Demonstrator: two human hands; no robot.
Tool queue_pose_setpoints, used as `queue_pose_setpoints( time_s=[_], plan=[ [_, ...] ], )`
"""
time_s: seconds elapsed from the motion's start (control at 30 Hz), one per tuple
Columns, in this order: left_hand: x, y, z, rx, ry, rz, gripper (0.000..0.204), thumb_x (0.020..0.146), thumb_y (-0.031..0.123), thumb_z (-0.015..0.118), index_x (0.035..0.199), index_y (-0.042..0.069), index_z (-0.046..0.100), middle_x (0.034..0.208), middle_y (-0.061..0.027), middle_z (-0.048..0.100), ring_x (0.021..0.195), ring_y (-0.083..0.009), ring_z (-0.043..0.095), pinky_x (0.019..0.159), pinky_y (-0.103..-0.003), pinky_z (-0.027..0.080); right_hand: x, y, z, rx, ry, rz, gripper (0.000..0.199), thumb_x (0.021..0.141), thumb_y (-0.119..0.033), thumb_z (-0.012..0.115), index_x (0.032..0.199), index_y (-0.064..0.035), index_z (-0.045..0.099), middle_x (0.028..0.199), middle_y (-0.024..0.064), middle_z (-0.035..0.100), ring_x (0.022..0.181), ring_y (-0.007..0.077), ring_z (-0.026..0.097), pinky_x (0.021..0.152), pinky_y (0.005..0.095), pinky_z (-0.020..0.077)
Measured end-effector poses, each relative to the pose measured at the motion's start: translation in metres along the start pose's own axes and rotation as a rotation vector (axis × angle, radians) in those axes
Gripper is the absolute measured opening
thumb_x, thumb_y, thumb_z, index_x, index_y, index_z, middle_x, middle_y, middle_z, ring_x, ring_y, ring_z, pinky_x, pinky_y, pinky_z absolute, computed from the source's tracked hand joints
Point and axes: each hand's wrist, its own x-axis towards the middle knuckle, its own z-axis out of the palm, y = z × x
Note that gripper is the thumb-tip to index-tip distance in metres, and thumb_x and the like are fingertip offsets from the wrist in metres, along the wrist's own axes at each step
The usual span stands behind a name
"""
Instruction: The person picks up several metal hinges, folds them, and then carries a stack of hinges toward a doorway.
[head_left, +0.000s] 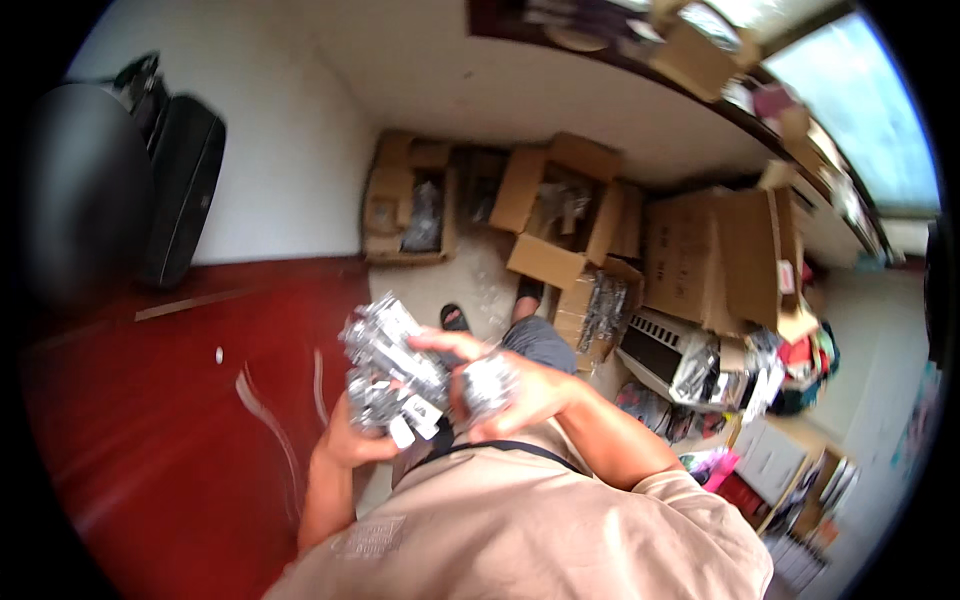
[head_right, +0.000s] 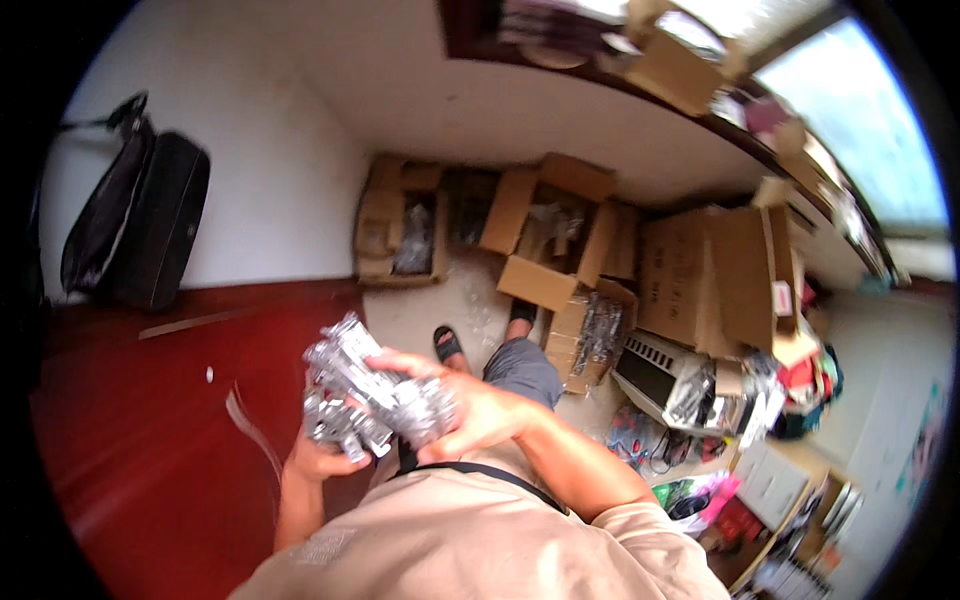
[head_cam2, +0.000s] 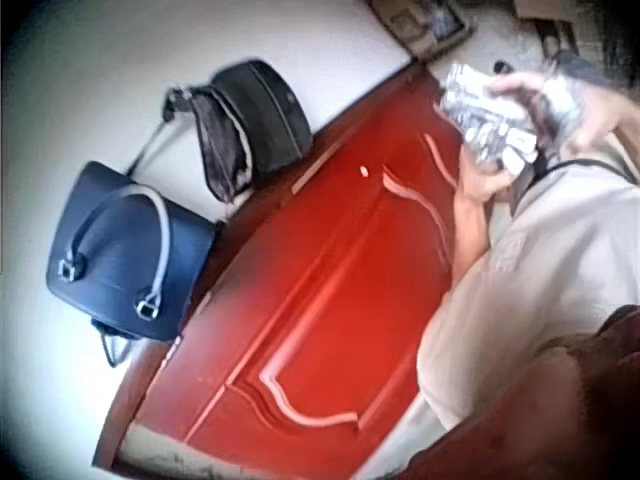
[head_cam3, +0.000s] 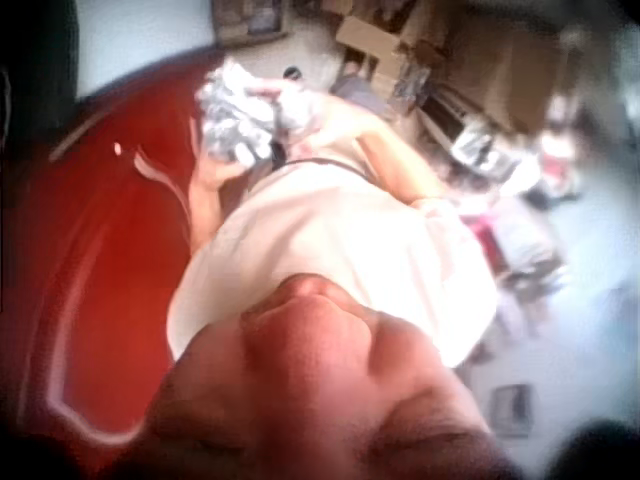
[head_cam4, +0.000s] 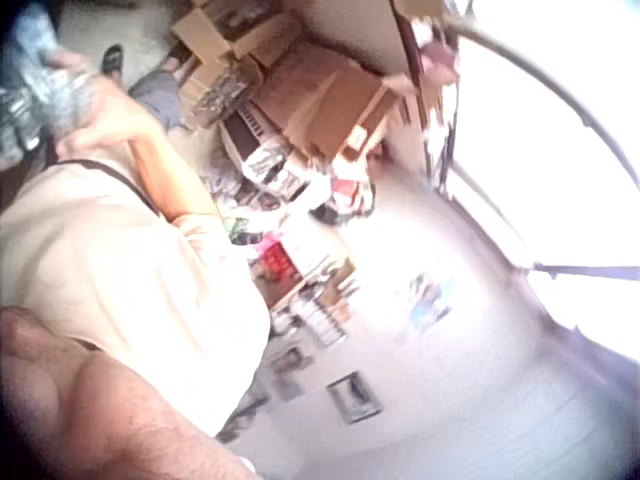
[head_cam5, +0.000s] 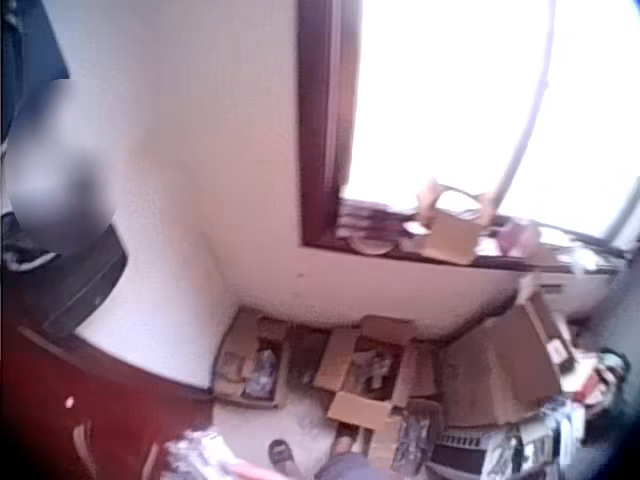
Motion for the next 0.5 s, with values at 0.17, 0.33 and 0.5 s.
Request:
queue_pose_setpoints(
  time_s=[0.17, 0.33, 0.5],
  plan=[
    [-0.022, -0.032, -0.041, -0.103, -0.091, 0.083, 0.07, 0.07, 0.004, 0.091, 0.132, 0.005, 0.06, 0.128, -0.0074, 0.065, 0.119, -0.02, 0.063, 0.104, -0.04, 0.052, 0.004, -0.004, 0.051, -0.52, 0.149, -0.25, 0.08, 0.076, -0.027, 0.089, 0.145, 0.0007, 0.06, 0.174, 0.0284, 0.009, 0.162, 0.0408, 0.013, 0.129, 0.0486, 0.0193],
    [-0.029, -0.004, -0.032, -0.26, -0.147, -0.061, 0.076, 0.068, 0.002, 0.09, 0.135, 0.005, 0.056, 0.127, -0.0073, 0.066, 0.12, -0.0217, 0.065, 0.105, -0.04, 0.052, 0.003, 0.0, 0.1, -0.599, 0.448, -0.179, 0.095, 0.082, -0.028, 0.085, 0.16, -0.0007, 0.039, 0.172, 0.0297, 0.015, 0.159, 0.0429, 0.023, 0.127, 0.0494, 0.0258],
    [-0.033, 0.005, -0.023, -0.113, -0.277, -0.088, 0.061, 0.068, -0.001, 0.088, 0.125, 0.0, 0.065, 0.11, -0.0046, 0.073, 0.101, -0.0166, 0.069, 0.092, -0.033, 0.055, -0.002, 0.013, 0.128, -0.297, 0.609, -0.078, 0.112, 0.085, -0.014, 0.076, 0.169, -0.0075, 0.003, 0.16, 0.0224, 0.039, 0.147, 0.0304, 0.044, 0.121, 0.0416, 0.0378]
  ],
)
